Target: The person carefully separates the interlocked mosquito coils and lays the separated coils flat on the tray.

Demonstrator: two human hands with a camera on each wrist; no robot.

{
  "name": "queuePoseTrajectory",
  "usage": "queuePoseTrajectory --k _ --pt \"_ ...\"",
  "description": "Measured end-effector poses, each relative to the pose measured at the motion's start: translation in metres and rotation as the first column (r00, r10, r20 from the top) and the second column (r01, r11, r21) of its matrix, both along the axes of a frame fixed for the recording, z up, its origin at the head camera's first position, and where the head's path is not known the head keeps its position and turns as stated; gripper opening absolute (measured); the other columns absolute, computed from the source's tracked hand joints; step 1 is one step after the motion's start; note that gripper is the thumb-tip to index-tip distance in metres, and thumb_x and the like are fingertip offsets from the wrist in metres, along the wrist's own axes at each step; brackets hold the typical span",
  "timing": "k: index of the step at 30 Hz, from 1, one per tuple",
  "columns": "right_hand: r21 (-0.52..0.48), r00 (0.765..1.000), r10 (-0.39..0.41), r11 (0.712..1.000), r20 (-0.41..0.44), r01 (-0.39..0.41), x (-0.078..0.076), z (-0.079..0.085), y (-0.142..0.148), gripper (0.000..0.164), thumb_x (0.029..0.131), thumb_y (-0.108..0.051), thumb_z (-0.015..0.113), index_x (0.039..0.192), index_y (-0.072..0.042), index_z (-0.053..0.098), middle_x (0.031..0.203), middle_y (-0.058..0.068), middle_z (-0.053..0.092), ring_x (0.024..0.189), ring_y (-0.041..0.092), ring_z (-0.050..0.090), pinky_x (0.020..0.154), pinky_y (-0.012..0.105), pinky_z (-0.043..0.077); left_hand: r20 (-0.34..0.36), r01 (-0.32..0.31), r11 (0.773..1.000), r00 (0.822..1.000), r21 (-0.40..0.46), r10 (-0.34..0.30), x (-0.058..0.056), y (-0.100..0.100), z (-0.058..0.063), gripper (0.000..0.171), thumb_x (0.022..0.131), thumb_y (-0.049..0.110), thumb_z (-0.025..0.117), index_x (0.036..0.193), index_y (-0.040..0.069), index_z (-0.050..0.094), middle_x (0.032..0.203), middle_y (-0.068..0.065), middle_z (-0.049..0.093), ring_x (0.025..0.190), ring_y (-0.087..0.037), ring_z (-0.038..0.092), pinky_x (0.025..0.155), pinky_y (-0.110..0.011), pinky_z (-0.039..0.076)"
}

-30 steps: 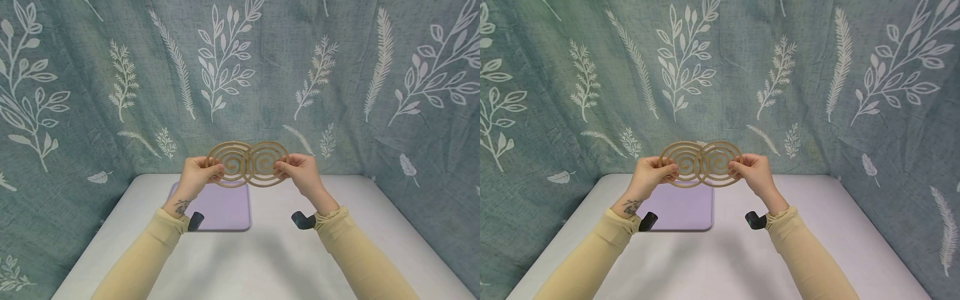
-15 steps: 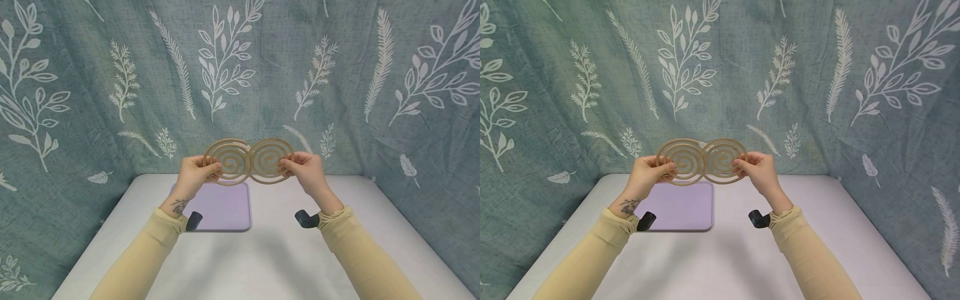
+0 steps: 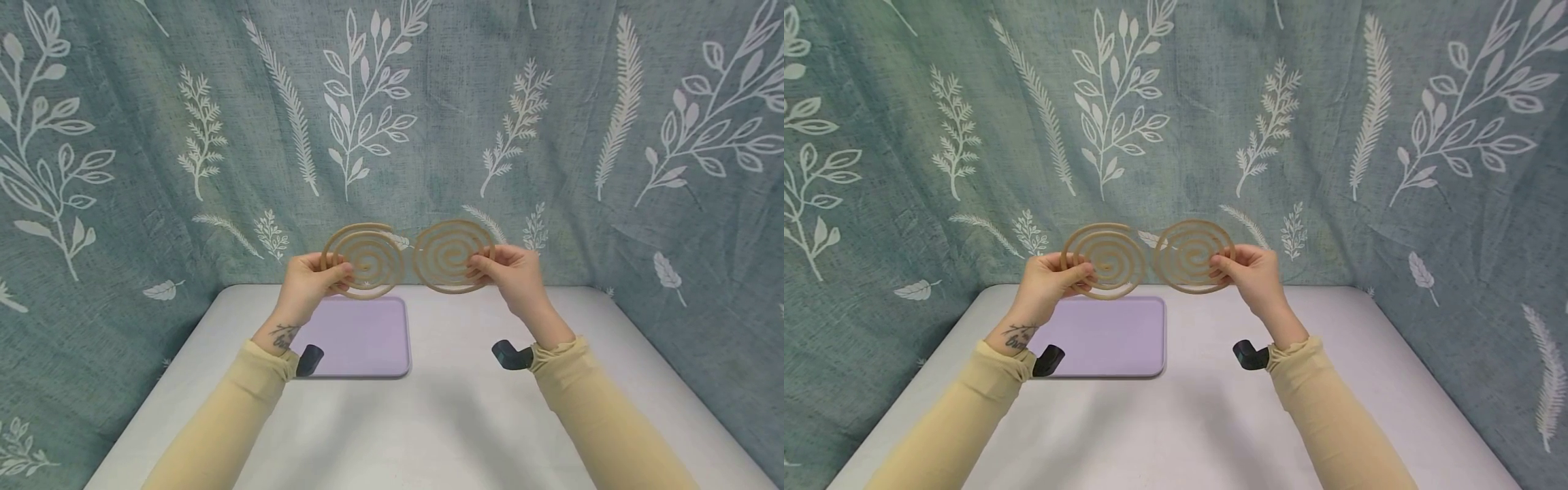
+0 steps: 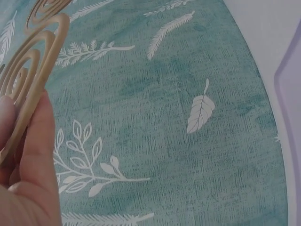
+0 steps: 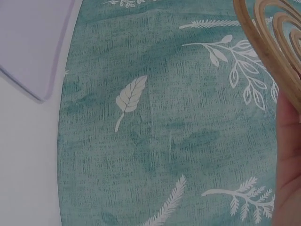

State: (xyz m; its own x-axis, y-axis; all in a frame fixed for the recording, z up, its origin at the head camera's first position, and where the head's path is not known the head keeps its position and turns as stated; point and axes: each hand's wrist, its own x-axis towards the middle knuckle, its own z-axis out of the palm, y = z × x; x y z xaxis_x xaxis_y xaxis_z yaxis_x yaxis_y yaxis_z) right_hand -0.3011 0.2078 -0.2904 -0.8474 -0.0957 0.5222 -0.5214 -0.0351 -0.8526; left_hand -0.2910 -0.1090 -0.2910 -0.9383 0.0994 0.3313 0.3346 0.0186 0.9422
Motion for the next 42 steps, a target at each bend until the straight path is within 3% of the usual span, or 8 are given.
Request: queuePoseTrajectory --k 11,19,24,31,42 --pt "-0.06 0.997 -0.071 0.996 -0.04 0.068 0.006 0.007 0.03 0.01 0.081 0.002 0.067 0.072 -0.002 0.067 0.071 -0.001 0.071 0.062 0.012 0.068 0.054 0.025 0.056 -0.02 -0.033 0.999 0.999 0.022 0.033 0.002 -0.033 0.008 0.028 0.083 0.012 0.068 0.099 -0.011 0.062 0.067 0.005 0.067 0.064 -0.008 0.067 0.064 -0.025 0.057" --pt "-0.113 0.991 -0.116 0.988 -0.061 0.109 0.016 0.016 0.055 0.019 0.08 0.005 0.067 0.062 0.002 0.06 0.072 0.001 0.071 0.061 0.013 0.068 0.054 0.025 0.056 -0.082 -0.022 0.994 0.996 0.103 0.03 0.006 -0.067 0.009 0.004 0.083 0.008 0.068 0.086 0.006 0.068 0.069 0.004 0.069 0.066 -0.008 0.068 0.063 -0.023 0.057" --pt "-0.153 0.99 -0.118 0.983 -0.072 0.106 0.021 0.019 0.068 0.018 0.08 0.007 0.065 0.064 0.001 0.061 0.071 0.001 0.071 0.06 0.013 0.068 0.054 0.024 0.056 -0.097 -0.01 0.989 0.995 0.146 0.024 0.009 -0.083 0.011 0.002 0.082 0.006 0.068 0.083 0.006 0.069 0.071 0.003 0.07 0.065 -0.009 0.068 0.064 -0.024 0.057" --pt "-0.217 0.991 -0.084 0.974 -0.1 0.06 0.026 0.023 0.078 0.018 0.081 0.012 0.061 0.065 0.004 0.06 0.071 0.005 0.071 0.059 0.015 0.068 0.053 0.025 0.056 -0.087 -0.018 0.982 0.996 0.187 0.035 0.013 -0.091 0.013 0.008 0.082 0.005 0.068 0.078 0.012 0.07 0.07 0.003 0.07 0.063 -0.01 0.068 0.062 -0.023 0.057" --pt "-0.224 0.991 -0.088 0.973 -0.104 0.063 0.027 0.022 0.079 0.019 0.08 0.011 0.062 0.064 0.004 0.059 0.071 0.005 0.071 0.06 0.015 0.068 0.054 0.024 0.056 -0.045 -0.02 0.984 0.999 0.179 0.029 0.008 -0.089 0.005 0.003 0.083 0.007 0.068 0.082 0.009 0.07 0.07 0.002 0.07 0.065 -0.009 0.068 0.065 -0.024 0.057"
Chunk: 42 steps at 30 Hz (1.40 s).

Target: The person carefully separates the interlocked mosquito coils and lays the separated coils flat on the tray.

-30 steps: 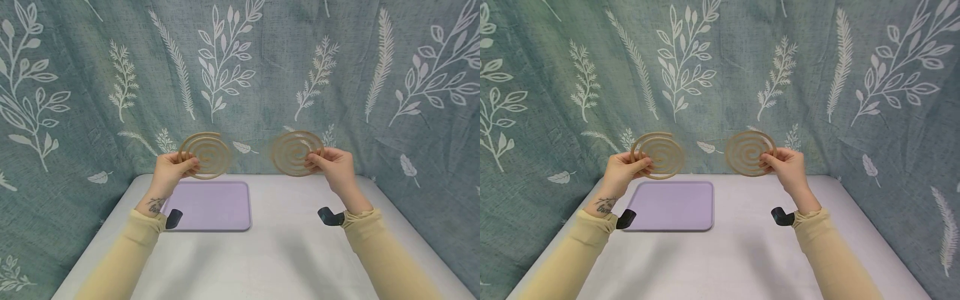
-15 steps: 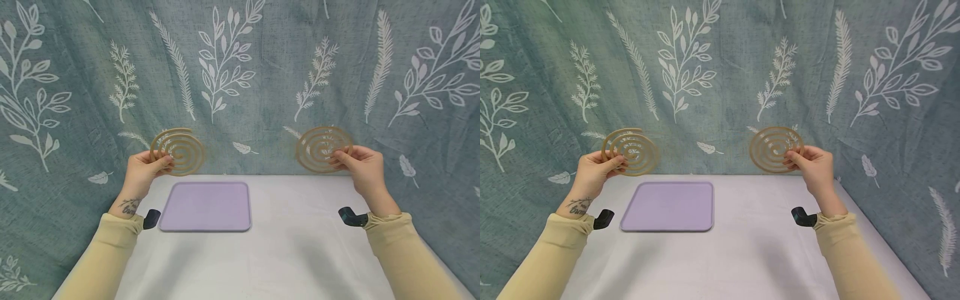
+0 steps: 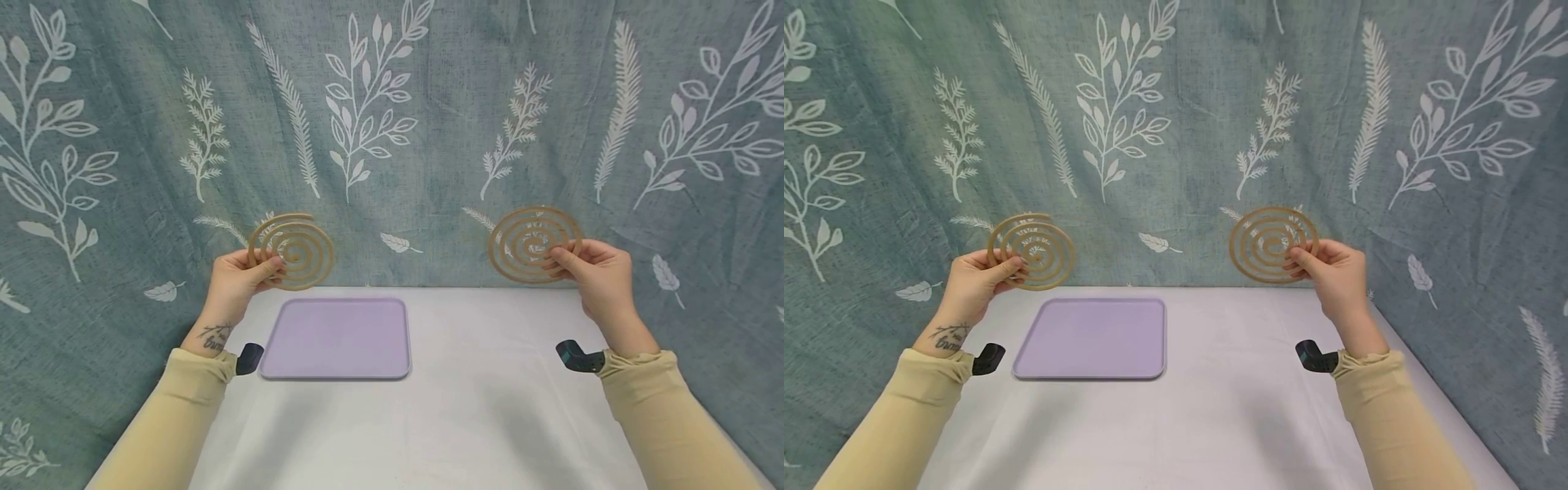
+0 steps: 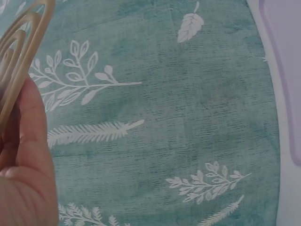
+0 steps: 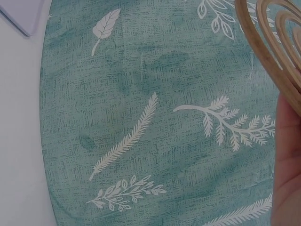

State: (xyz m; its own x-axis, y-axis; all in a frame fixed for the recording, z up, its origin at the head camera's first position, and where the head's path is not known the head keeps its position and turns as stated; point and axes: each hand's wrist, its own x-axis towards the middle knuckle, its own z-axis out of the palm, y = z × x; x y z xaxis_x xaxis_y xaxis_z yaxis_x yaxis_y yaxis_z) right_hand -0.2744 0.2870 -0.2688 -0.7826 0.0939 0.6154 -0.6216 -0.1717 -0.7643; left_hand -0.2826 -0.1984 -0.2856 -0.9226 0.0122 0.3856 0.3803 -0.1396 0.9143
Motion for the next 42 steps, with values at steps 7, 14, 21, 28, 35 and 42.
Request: queuePoseTrajectory --k 7,14,21,28,35,42 --pt "0.014 1.0 -0.021 1.0 -0.004 0.021 0.0 -0.002 0.001 0.021 0.081 0.01 0.063 0.061 0.003 0.057 0.071 0.004 0.071 0.06 0.014 0.068 0.054 0.023 0.056 0.119 -0.038 0.995 0.992 -0.096 0.049 -0.021 0.001 -0.028 0.007 0.086 0.014 0.066 0.08 0.013 0.069 0.067 0.005 0.068 0.063 -0.007 0.066 0.062 -0.022 0.056" --pt "0.021 0.999 -0.051 0.998 -0.005 0.051 0.0 -0.003 0.001 0.015 0.08 0.009 0.064 0.066 0.004 0.062 0.07 0.003 0.071 0.059 0.013 0.068 0.053 0.022 0.055 0.297 -0.106 0.947 0.934 -0.302 0.2 -0.045 0.0 -0.074 0.029 0.088 0.017 0.064 0.1 -0.009 0.062 0.061 0.006 0.064 0.053 -0.004 0.061 0.056 -0.019 0.054" --pt "0.008 0.998 -0.062 0.998 -0.005 0.062 0.001 -0.005 0.002 0.009 0.079 0.008 0.066 0.07 0.006 0.064 0.07 0.003 0.071 0.059 0.013 0.068 0.053 0.022 0.055 0.374 -0.12 0.883 0.874 -0.453 0.311 -0.057 0.001 -0.119 0.028 0.086 0.015 0.066 0.095 -0.011 0.064 0.057 0.001 0.062 0.049 -0.005 0.058 0.052 -0.02 0.054" --pt "0.0 0.999 -0.039 0.999 -0.009 0.039 0.002 -0.006 0.002 0.014 0.08 0.012 0.063 0.069 0.003 0.064 0.07 0.004 0.071 0.06 0.013 0.068 0.054 0.023 0.055 0.447 -0.096 0.882 0.833 -0.461 0.325 -0.064 0.0 -0.151 0.025 0.082 0.008 0.066 0.094 -0.013 0.061 0.06 -0.002 0.061 0.047 -0.006 0.057 0.048 -0.021 0.053" --pt "0.001 0.997 -0.07 0.998 -0.011 0.07 0.002 -0.006 0.004 0.016 0.079 0.01 0.065 0.066 0.002 0.061 0.07 0.003 0.071 0.058 0.013 0.068 0.052 0.022 0.055 0.388 -0.12 0.808 0.83 -0.577 0.401 -0.07 -0.006 -0.167 0.027 0.078 0.013 0.07 0.089 -0.009 0.06 0.062 -0.003 0.06 0.046 -0.008 0.056 0.048 -0.022 0.052" --pt "-0.011 0.997 -0.074 0.997 0.001 0.074 0.003 -0.009 0.006 0.009 0.079 0.009 0.065 0.071 0.005 0.064 0.069 0.004 0.071 0.057 0.014 0.068 0.054 0.023 0.055 0.3 -0.129 0.645 0.805 -0.753 0.511 -0.065 -0.009 -0.167 0.03 0.075 0.026 0.074 0.072 0.001 0.057 0.059 -0.004 0.056 0.056 -0.016 0.05 0.055 -0.028 0.043"
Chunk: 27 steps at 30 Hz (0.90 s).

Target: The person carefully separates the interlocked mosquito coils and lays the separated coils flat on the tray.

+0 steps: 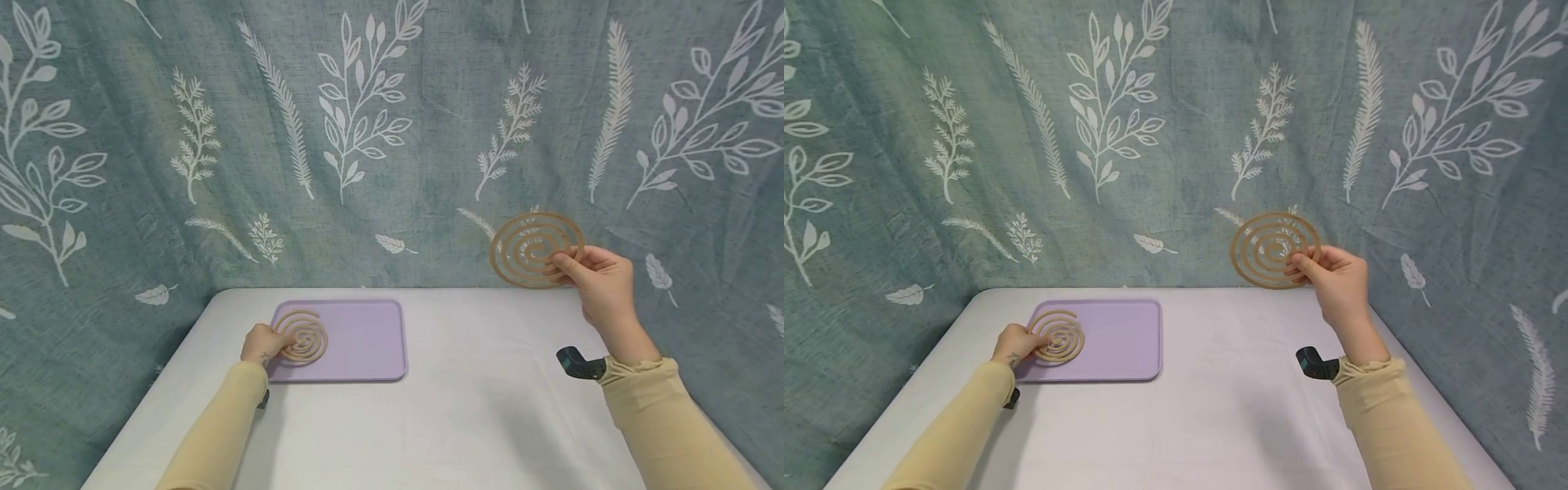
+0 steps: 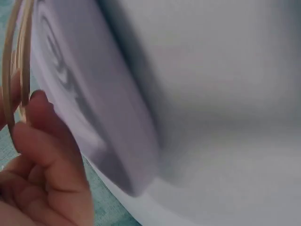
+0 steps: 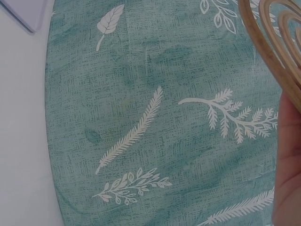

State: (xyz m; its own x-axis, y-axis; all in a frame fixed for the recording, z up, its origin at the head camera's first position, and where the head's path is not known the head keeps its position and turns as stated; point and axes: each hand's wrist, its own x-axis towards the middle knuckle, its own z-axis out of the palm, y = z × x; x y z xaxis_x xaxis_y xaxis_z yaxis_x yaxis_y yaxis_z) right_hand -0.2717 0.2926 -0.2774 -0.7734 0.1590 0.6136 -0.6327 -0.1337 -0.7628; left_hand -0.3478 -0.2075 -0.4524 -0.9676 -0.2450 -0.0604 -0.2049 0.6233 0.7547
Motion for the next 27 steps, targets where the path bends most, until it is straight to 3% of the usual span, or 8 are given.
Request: queuePoseTrajectory --k 7,17,24,27 --pt "0.003 1.0 0.01 1.0 0.005 -0.01 0.0007 -0.0009 0.0006 0.006 0.079 0.007 0.066 0.074 0.007 0.063 0.07 0.004 0.071 0.058 0.014 0.068 0.054 0.023 0.056 -0.034 -0.015 0.985 0.999 -0.172 0.01 0.0017 -0.0013 -0.0044 0.036 0.075 0.027 0.075 0.078 -0.005 0.059 0.065 -0.009 0.056 0.059 -0.02 0.048 0.056 -0.034 0.046" --pt "-0.021 0.999 0.047 0.999 -0.028 -0.047 0.0003 -0.0017 0.0013 0.014 0.08 0.013 0.061 0.07 0.003 0.064 0.07 0.006 0.071 0.058 0.015 0.068 0.053 0.024 0.056 -0.035 -0.005 0.96 0.999 -0.281 -0.005 0.0004 0.0036 -0.0072 0.04 0.072 0.021 0.077 0.087 -0.012 0.062 0.078 -0.023 0.064 0.066 -0.027 0.058 0.069 -0.046 0.052" --pt "-0.031 0.997 0.062 0.998 -0.05 -0.063 0.0 -0.0024 0.0019 0.018 0.08 0.015 0.059 0.066 0.005 0.061 0.07 0.007 0.071 0.058 0.015 0.068 0.053 0.024 0.056 0.009 0.044 0.93 0.999 -0.364 -0.044 -0.0014 0.0047 -0.0071 0.042 0.074 0.026 0.075 0.087 -0.013 0.064 0.079 -0.022 0.065 0.068 -0.029 0.061 0.066 -0.046 0.054" --pt "-0.032 0.997 0.062 0.997 -0.052 -0.063 0.0004 -0.0025 0.0021 0.018 0.08 0.015 0.059 0.066 0.006 0.06 0.071 0.007 0.071 0.058 0.015 0.068 0.053 0.024 0.056 0.019 0.056 0.931 0.998 -0.362 -0.052 -0.0015 0.0035 -0.0074 0.043 0.074 0.027 0.075 0.087 -0.013 0.064 0.079 -0.023 0.065 0.068 -0.029 0.061 0.065 -0.046 0.054"
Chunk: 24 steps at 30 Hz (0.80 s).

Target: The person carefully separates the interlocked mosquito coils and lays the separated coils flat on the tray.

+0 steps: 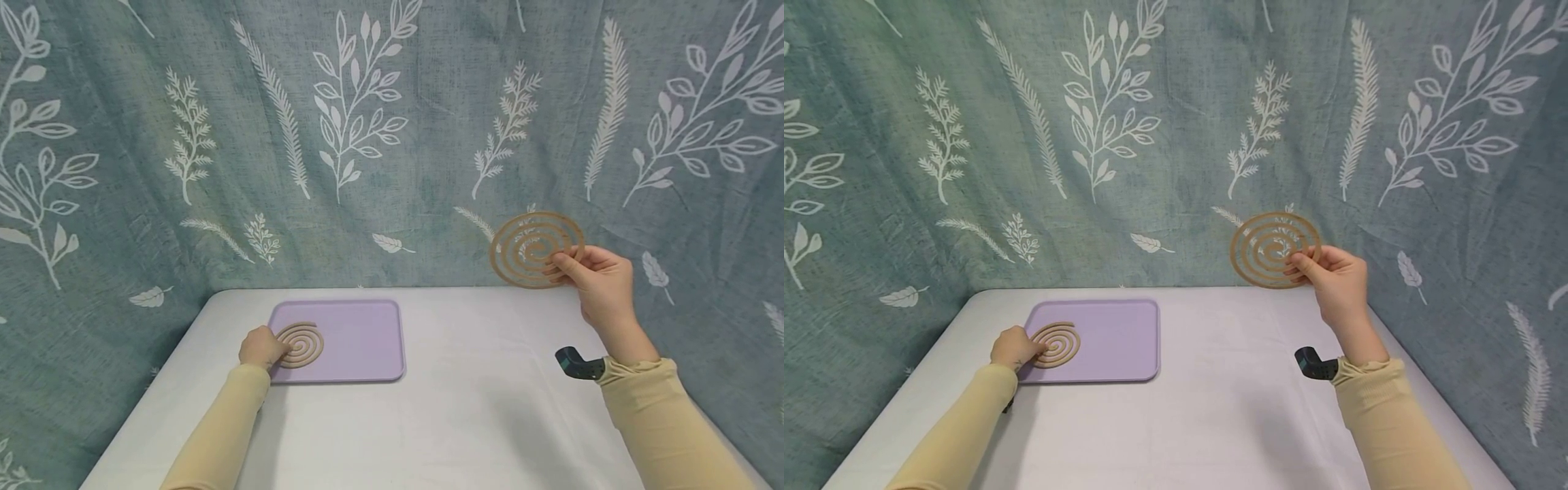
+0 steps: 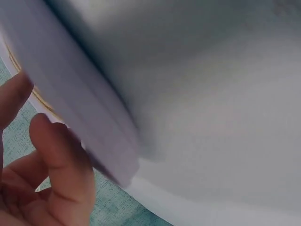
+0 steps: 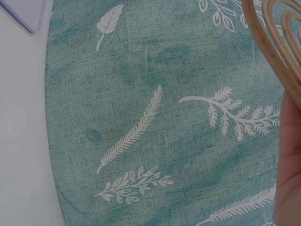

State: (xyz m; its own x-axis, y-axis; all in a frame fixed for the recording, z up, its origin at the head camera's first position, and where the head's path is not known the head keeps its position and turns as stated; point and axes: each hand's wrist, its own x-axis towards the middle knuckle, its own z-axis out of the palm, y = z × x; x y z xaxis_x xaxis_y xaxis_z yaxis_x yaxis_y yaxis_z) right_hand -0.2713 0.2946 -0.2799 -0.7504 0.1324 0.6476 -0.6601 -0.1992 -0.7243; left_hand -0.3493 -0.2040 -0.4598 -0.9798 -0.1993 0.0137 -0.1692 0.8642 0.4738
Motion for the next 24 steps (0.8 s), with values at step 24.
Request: queuePoseTrajectory --k 24 --pt "0.255 0.832 -0.356 0.835 -0.426 0.487 -0.007 0.003 -0.055 0.011 0.068 0.019 0.07 0.075 0.011 0.068 0.073 -0.004 0.071 0.069 -0.006 0.064 0.062 0.009 0.05 -0.192 0.261 0.901 0.96 0.347 -0.204 0.074 0.026 0.052 0.032 0.085 0.021 0.065 0.102 -0.005 0.065 0.092 -0.017 0.065 0.064 -0.017 0.06 0.054 -0.026 0.051"
